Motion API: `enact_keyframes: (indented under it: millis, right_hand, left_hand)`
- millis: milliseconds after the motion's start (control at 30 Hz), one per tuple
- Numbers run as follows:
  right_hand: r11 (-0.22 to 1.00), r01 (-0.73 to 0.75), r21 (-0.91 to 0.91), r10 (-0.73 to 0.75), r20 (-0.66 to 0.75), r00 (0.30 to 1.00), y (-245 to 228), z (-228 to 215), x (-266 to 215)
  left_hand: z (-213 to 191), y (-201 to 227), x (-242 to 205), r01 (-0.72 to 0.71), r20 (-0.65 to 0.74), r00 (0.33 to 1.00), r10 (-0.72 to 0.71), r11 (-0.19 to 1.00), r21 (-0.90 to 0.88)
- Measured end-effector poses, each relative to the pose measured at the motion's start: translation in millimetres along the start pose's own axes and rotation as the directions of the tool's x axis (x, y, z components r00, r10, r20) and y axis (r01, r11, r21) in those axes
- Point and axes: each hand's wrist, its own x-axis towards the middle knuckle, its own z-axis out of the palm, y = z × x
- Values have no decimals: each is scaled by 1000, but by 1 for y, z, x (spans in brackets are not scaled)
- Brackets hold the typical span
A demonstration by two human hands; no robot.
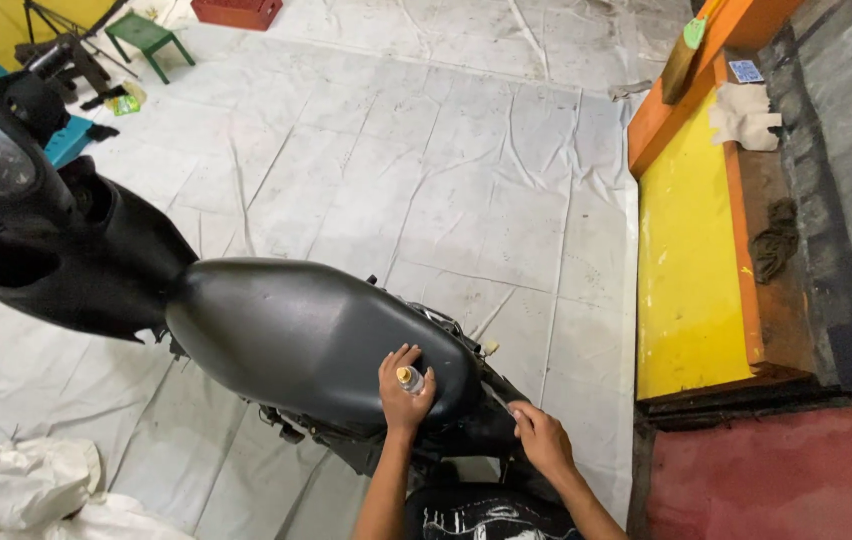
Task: The person applies a liquid substance from a small bottle with a gold cap to the mechanical components of a scooter's rear section. They use a tool to manipulate parts while applying the liquid, focusing on the area beneath the seat.
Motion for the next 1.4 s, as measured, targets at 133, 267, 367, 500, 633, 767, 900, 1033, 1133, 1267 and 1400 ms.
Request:
enact_keyframes:
  millis: [133,267,367,500,633,767,900,1033,1133,1267,1400]
  right_hand:
    - [995,86,40,-84,-40,996,17,10,0]
    - [998,-40,38,40,13,999,18,10,-8]
    - [998,-42,53,42,10,999,14,6,-8]
    - [998,-18,54,18,7,1000,17,11,-8]
    - [994,61,96,-56,-49,997,21,13,-2]
    - [998,-25,60,25,-3,1000,15,7,-6]
    - [999,15,43,-14,-15,1000,23,14,7]
    - [990,32,137,-20,-84,996,33,18,-1]
    - [989,-16,146,26,-69,997,32,13,-5]
    - [992,-11,123,17,-49,999,32,14,-9]
    - [993,-17,117,24,-62,998,21,11,-4]
  left_hand:
    - [5,-8,1,-8,6,1000,8,1000,7]
    - [3,-6,-2,-11,-4,1000,11,1000,13]
    - [1,-4,-1,-7,2,1000,7,1000,6]
    - [3,-5,0,20,19,1000,-20,1000,14]
    - [1,-2,-2,-37,-12,999,37,999,5]
    - [3,-4,3,-51,-24,998,51,999,3]
    - [5,-9,0,-6,17,1000,6,1000,11]
    - [4,-5,4,-46,-1,999,46,999,-9]
    - [5,-7,-1,-80,-41,996,81,996,35]
    - [4,-10,-5,-39,-19,999,40,999,24]
    - [6,-10,-3,-14,-13,1000,15,1000,24]
